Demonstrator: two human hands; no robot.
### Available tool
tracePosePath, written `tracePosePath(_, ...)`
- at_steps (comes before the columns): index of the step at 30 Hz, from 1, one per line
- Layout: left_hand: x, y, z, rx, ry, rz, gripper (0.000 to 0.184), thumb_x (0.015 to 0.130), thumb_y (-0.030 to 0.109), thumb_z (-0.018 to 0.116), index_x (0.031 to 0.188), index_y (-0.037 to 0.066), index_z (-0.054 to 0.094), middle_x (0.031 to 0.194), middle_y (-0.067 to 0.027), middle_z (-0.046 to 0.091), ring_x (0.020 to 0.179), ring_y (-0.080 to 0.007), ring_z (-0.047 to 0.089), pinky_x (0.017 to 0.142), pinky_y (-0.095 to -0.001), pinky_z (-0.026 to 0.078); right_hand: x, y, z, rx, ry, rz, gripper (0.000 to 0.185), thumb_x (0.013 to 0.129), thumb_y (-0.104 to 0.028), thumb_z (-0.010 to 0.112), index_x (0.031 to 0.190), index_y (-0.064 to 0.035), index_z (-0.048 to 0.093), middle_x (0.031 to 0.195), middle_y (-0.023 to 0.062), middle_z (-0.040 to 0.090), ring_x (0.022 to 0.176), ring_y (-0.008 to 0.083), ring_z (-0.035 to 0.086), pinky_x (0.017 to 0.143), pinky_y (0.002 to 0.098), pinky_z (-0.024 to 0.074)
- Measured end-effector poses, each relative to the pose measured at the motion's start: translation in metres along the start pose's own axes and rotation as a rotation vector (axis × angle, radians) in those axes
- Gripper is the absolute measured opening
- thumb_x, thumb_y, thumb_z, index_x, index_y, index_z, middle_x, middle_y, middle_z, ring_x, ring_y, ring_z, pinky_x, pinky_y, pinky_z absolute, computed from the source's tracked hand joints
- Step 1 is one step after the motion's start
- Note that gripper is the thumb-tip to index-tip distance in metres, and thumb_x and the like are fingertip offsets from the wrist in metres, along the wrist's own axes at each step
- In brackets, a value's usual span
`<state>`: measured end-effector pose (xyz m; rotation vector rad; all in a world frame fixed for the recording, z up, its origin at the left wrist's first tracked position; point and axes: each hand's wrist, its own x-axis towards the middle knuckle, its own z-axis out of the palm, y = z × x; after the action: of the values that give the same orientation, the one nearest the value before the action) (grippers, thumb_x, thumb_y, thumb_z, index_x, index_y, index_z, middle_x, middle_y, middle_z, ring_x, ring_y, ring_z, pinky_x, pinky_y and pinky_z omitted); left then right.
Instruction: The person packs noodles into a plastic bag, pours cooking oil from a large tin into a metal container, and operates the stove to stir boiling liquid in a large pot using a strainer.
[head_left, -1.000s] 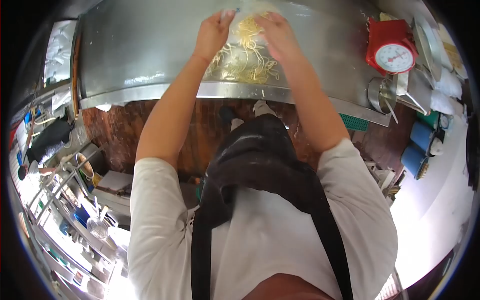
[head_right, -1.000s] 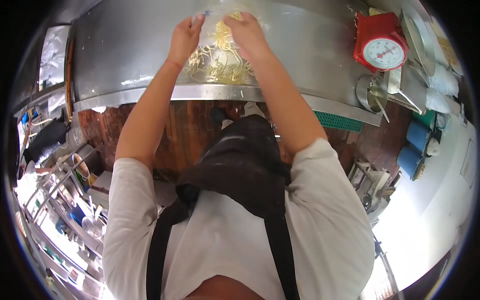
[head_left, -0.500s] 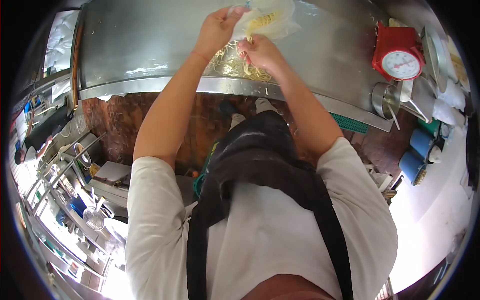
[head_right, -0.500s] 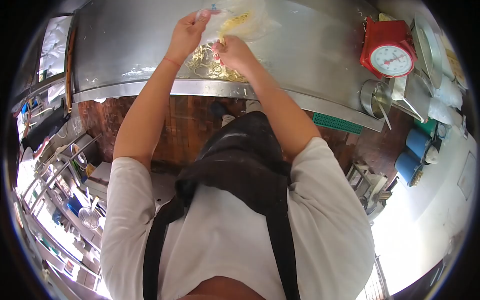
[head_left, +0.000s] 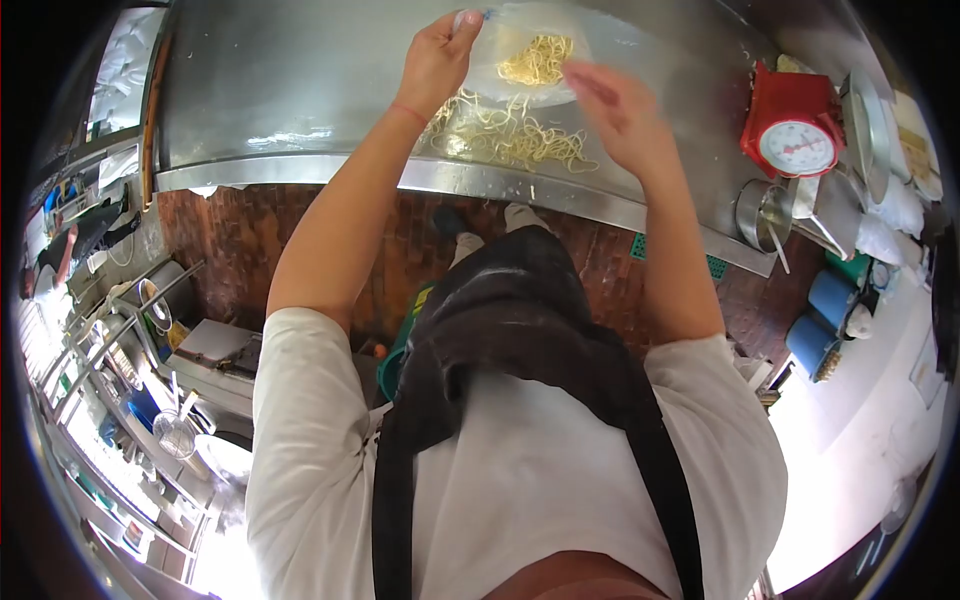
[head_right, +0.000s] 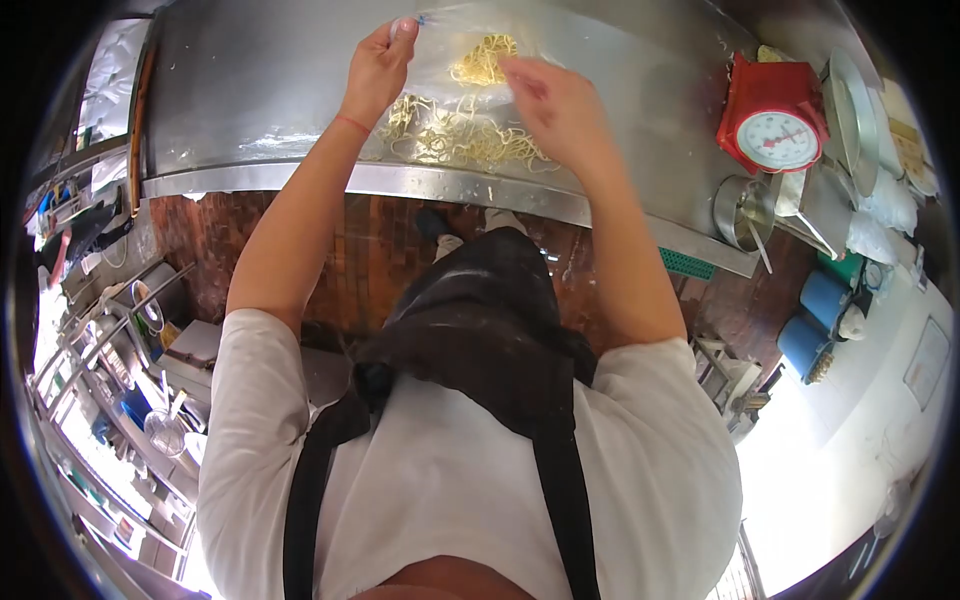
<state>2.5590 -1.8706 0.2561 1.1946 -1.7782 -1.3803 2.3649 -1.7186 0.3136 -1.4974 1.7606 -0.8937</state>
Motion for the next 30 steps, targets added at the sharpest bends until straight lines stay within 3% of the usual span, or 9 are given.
tracePosePath(4, 0.005, -0.01, 0.005, -0.062, 0.022, -0.014, 0.052, 0.098, 0.051, 0.053, 0.072, 0.005, 0.052, 0.064, 0.0045, 0.043, 0.061, -0.0057, 0.037, 0.056, -0.0237, 0.035, -0.053, 0.098, 0.02, -0.67, -0.021, 0.406, 0.029, 0.095, -0.026, 0.054, 0.109, -0.0025, 0.062, 0.119, 0.0283, 0.059, 0.106, 0.0388, 0.062, 0.087, 0.0471, 0.0508)
tracePosePath(6, 0.005, -0.007, 0.005, -0.055, 0.02, -0.01, 0.053, 0.097, 0.052, 0.054, 0.072, 0.005, 0.052, 0.064, 0.0042, 0.044, 0.06, -0.0055, 0.039, 0.055, -0.0234, 0.036, -0.066, 0.153, 0.061, -0.476, -0.114, 0.644, 0.034, 0.095, -0.029, 0.052, 0.113, 0.0003, 0.058, 0.121, 0.0336, 0.056, 0.107, 0.0437, 0.059, 0.09, 0.0499, 0.0494)
tracePosePath(7, 0.009, -0.006, 0.006, -0.078, 0.022, -0.02, 0.053, 0.097, 0.052, 0.054, 0.072, 0.005, 0.053, 0.064, 0.0042, 0.045, 0.059, -0.0053, 0.039, 0.053, -0.0233, 0.036, -0.064, 0.165, 0.085, -0.644, -0.278, 0.327, 0.039, 0.095, -0.031, 0.052, 0.116, 0.0028, 0.054, 0.122, 0.0329, 0.055, 0.108, 0.0425, 0.059, 0.09, 0.0501, 0.0488)
tracePosePath(9, 0.009, -0.005, 0.009, -0.121, 0.017, -0.053, 0.052, 0.097, 0.052, 0.054, 0.073, 0.006, 0.053, 0.064, 0.0042, 0.046, 0.056, -0.005, 0.04, 0.051, -0.0231, 0.036, -0.048, 0.126, 0.134, -0.451, -0.259, 0.07, 0.043, 0.095, -0.033, 0.052, 0.113, 0.0055, 0.054, 0.12, 0.0309, 0.057, 0.108, 0.0405, 0.06, 0.091, 0.0496, 0.0481)
tracePosePath(16, 0.01, 0.009, 0.008, -0.146, -0.04, -0.07, 0.046, 0.097, 0.049, 0.056, 0.084, 0.005, 0.063, 0.062, 0.0045, 0.046, 0.054, -0.0051, 0.039, 0.049, -0.0239, 0.035, -0.007, 0.034, 0.073, 0.002, 0.037, 0.389, 0.046, 0.094, -0.035, 0.058, 0.118, 0.0046, 0.056, 0.095, 0.019, 0.068, 0.089, 0.0336, 0.067, 0.079, 0.0405, 0.053)
tracePosePath(19, 0.007, 0.013, 0.01, -0.096, -0.047, -0.074, 0.044, 0.098, 0.045, 0.056, 0.089, 0.003, 0.067, 0.059, 0.0046, 0.044, 0.055, -0.0061, 0.038, 0.052, -0.0261, 0.035, 0.015, 0.044, 0.078, 0.642, -0.417, 0.565, 0.052, 0.093, -0.03, 0.063, 0.129, 0.004, 0.047, 0.097, 0.0101, 0.066, 0.084, 0.0167, 0.064, 0.072, 0.0308, 0.0529)
tracePosePath(22, 0.003, 0.007, 0.005, -0.051, -0.023, -0.085, 0.042, 0.098, 0.044, 0.056, 0.091, 0.004, 0.068, 0.059, 0.0056, 0.043, 0.055, -0.006, 0.037, 0.051, -0.0258, 0.035, 0.018, -0.007, 0.051, 0.89, -0.052, 0.316, 0.041, 0.094, -0.026, 0.062, 0.124, 0.0016, 0.055, 0.098, 0.0085, 0.066, 0.083, 0.0168, 0.064, 0.073, 0.0311, 0.0533)
tracePosePath(26, 0.016, 0.013, -0.001, -0.145, -0.031, -0.143, 0.04, 0.098, 0.041, 0.056, 0.091, 0.003, 0.067, 0.06, 0.0054, 0.043, 0.055, -0.0064, 0.037, 0.051, -0.0267, 0.035, 0.012, 0.013, 0.01, 0.364, -0.517, 0.429, 0.041, 0.096, -0.023, 0.058, 0.128, 0.002, 0.053, 0.107, 0.0141, 0.067, 0.088, 0.022, 0.066, 0.077, 0.0334, 0.0542)
tracePosePath(30, 0.029, 0.012, 0.0, -0.163, -0.042, -0.1, 0.034, 0.098, 0.036, 0.056, 0.091, 0.005, 0.068, 0.063, 0.0058, 0.043, 0.056, -0.0058, 0.039, 0.05, -0.0256, 0.035, -0.021, 0.085, 0.05, -0.369, -0.341, 0.253, 0.06, 0.093, -0.034, 0.061, 0.136, 0.0037, 0.043, 0.127, 0.0222, 0.057, 0.113, 0.0332, 0.059, 0.095, 0.0442, 0.0465)
